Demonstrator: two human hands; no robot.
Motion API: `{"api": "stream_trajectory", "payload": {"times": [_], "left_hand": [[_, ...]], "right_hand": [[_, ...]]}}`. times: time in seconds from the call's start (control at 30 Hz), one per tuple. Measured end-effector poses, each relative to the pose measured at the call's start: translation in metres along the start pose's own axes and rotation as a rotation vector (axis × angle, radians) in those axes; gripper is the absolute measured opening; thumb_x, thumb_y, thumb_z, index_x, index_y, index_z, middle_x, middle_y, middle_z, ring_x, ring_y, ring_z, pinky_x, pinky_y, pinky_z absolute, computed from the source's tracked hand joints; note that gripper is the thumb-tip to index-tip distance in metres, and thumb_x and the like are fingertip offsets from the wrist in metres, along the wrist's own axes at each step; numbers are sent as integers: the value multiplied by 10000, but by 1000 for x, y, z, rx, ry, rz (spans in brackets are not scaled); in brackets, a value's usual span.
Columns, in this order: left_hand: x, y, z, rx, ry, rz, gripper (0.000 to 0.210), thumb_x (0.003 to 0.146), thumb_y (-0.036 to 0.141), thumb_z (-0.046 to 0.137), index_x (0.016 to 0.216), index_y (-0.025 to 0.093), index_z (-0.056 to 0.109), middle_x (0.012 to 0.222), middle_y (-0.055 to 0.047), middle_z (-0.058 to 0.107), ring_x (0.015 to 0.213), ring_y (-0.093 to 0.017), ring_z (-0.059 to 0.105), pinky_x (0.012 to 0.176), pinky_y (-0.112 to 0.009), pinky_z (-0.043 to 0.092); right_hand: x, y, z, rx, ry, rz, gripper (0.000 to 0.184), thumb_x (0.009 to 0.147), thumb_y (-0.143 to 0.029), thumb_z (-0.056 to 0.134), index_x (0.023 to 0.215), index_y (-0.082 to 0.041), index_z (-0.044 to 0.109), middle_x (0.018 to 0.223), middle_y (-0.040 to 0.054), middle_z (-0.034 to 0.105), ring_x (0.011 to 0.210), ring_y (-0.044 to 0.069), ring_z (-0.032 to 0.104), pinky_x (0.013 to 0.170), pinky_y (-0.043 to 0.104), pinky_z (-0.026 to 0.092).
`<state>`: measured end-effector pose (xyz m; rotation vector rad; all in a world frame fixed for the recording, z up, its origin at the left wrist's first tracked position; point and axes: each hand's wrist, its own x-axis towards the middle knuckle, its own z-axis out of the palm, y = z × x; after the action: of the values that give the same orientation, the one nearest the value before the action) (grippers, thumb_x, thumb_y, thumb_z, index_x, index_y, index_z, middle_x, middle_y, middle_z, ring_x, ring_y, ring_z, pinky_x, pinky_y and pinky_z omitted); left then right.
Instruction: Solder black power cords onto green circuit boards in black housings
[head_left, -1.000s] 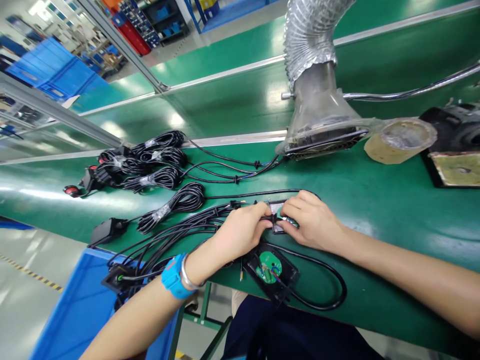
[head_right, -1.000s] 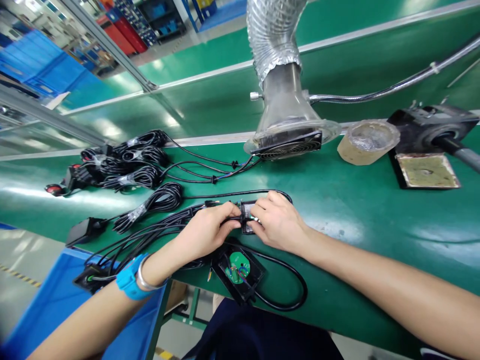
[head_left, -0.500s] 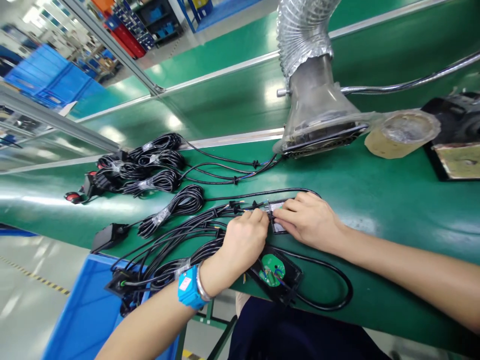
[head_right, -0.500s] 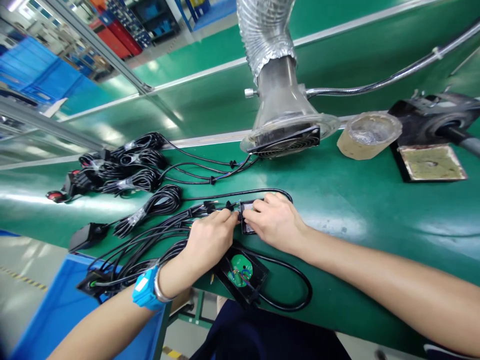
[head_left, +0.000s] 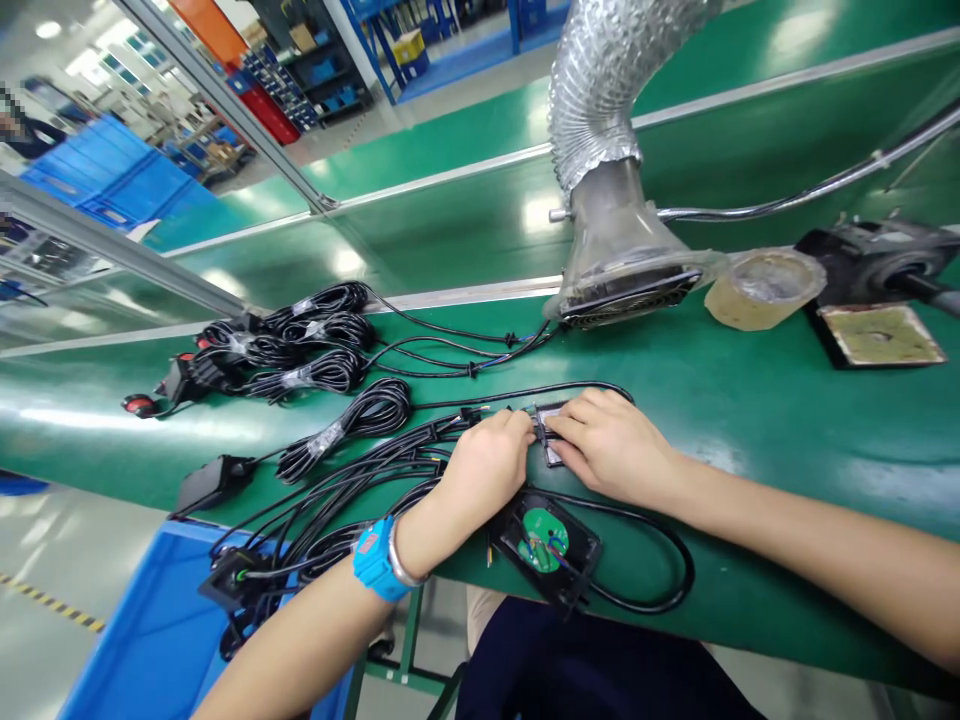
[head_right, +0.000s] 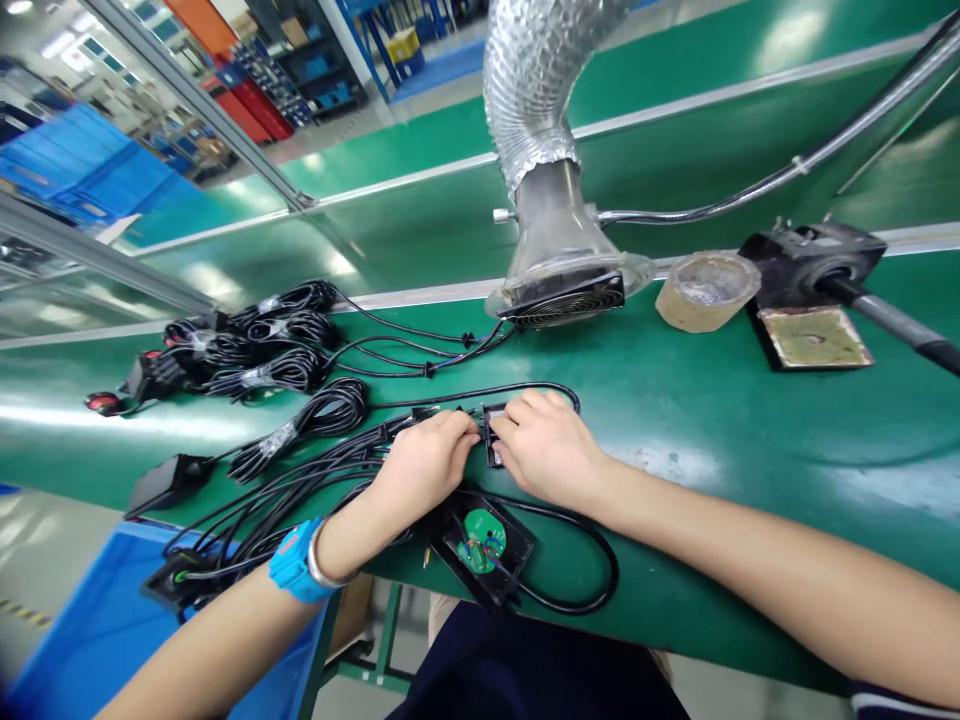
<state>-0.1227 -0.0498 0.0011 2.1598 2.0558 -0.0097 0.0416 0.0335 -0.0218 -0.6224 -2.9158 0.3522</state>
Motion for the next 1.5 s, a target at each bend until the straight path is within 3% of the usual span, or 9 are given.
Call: {"api": "stream_trajectory", "payload": {"times": [0.1,0.27,0.4,0.53,0.7,1.03,1.2,1.3,1.5], "left_hand": [[3,-1,0,-80,-22,6,135,919,192,445,934,180,579,892,-38,632,835,-186,615,721,-281,491],[12,4,4,-184,-79,-36,103,872,137,462,940,153,538,916,-81,627,863,-229,609,720,-322,484],[14,8,5,-226,-76,-67,129,833,92,446,940,145,495,846,-77,622,757,-220,615,652,-316,471],[13,4,2,-305,-72,-35,81,856,145,467,916,180,508,807,-22,629,724,-171,608,657,-271,462],[14,-4,2,-391,-66,-5,110,860,175,510,846,181,619,802,4,672,730,-128,610,683,-221,450],[16,-6,6,-310,-102,-12,185,872,207,534,847,192,717,830,-25,706,788,-151,639,729,-233,465],[13,-5,4,-272,-47,-19,193,866,246,559,956,206,725,881,-26,694,791,-152,640,742,-250,488],[12,-3,6,-298,23,-23,190,848,232,564,947,193,722,918,-34,689,830,-160,636,768,-263,490],[17,1,9,-256,2,-11,159,854,208,518,813,180,669,778,-26,644,719,-155,589,660,-261,441]], "right_hand": [[-5,-13,3,-70,59,7,390,950,-337,419,1173,-70,595,1026,143,600,971,269,439,802,412,294],[-5,-19,5,-114,86,-54,413,938,-388,445,1066,-50,646,958,153,587,938,282,438,772,427,299],[-6,6,-2,-4,50,-114,437,890,-433,537,1176,-110,606,1099,152,567,1056,301,429,847,451,328],[-12,39,-3,90,85,-134,526,827,-500,601,1243,-182,560,1332,163,429,1244,332,329,960,497,327],[-19,49,7,149,110,-68,583,795,-583,600,1198,-163,580,1211,163,497,1116,301,433,924,464,400],[-22,41,14,176,161,-15,588,798,-585,589,1169,-129,599,1196,189,504,1129,328,424,890,465,400],[-21,24,-2,71,166,5,470,818,-460,589,1142,-121,603,1259,192,482,1173,364,374,897,500,334],[-17,10,-9,25,113,4,402,831,-342,563,1152,-102,592,1091,162,551,1021,310,438,812,431,343],[-9,3,6,-31,84,-53,498,825,-348,598,1213,-38,552,973,134,549,882,250,440,742,374,337]]}}
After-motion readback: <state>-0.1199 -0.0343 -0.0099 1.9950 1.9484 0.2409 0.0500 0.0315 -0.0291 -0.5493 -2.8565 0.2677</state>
